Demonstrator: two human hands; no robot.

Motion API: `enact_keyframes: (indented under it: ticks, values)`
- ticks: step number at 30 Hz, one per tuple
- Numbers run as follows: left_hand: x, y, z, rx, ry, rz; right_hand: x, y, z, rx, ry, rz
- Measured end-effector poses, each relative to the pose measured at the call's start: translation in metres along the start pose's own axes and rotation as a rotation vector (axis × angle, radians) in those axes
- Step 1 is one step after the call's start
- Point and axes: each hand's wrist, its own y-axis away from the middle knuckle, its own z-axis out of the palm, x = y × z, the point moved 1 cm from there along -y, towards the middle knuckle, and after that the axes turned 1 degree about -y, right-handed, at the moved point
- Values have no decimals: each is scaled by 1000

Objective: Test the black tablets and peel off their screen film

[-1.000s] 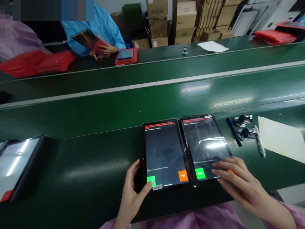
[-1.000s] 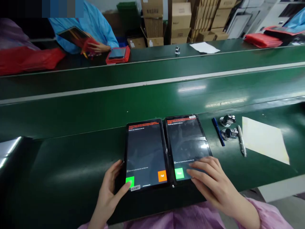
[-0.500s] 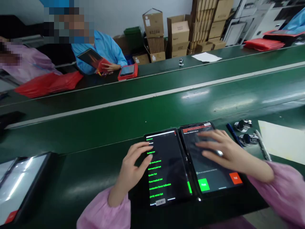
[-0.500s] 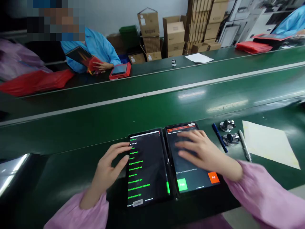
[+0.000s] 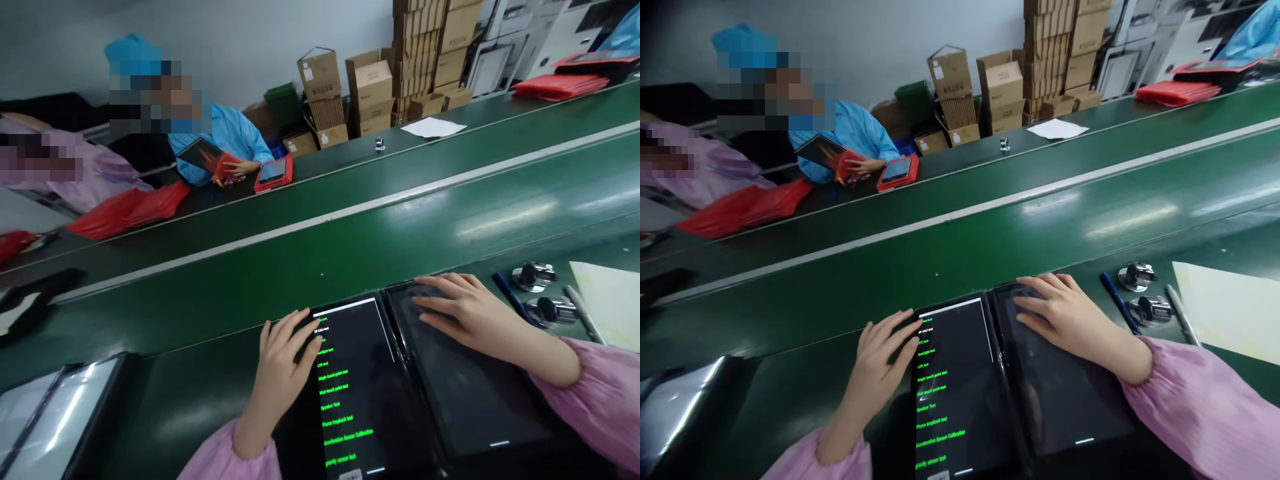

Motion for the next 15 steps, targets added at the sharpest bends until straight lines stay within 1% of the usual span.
enact_keyframes:
  ticks: [2, 4, 6, 9, 12, 15]
  values:
    - [0, -12, 3, -11, -12, -5, 3, -7, 7, -3, 28, 11]
    - [1, -19, 8, -20, -35, 37, 4, -12, 15, -31, 40, 21]
    - [1, -21, 14, -17, -53, 70, 5, -14, 21, -56, 51, 21]
    - [0, -17, 18, -15, -57, 79, 6, -12, 24, -60, 66, -1]
    - [1, -13, 17, -25, -73, 92, 9, -9, 26, -18, 63, -33]
    - [6, -12, 12, -39, -113, 90, 12, -8, 27, 85, 52, -85]
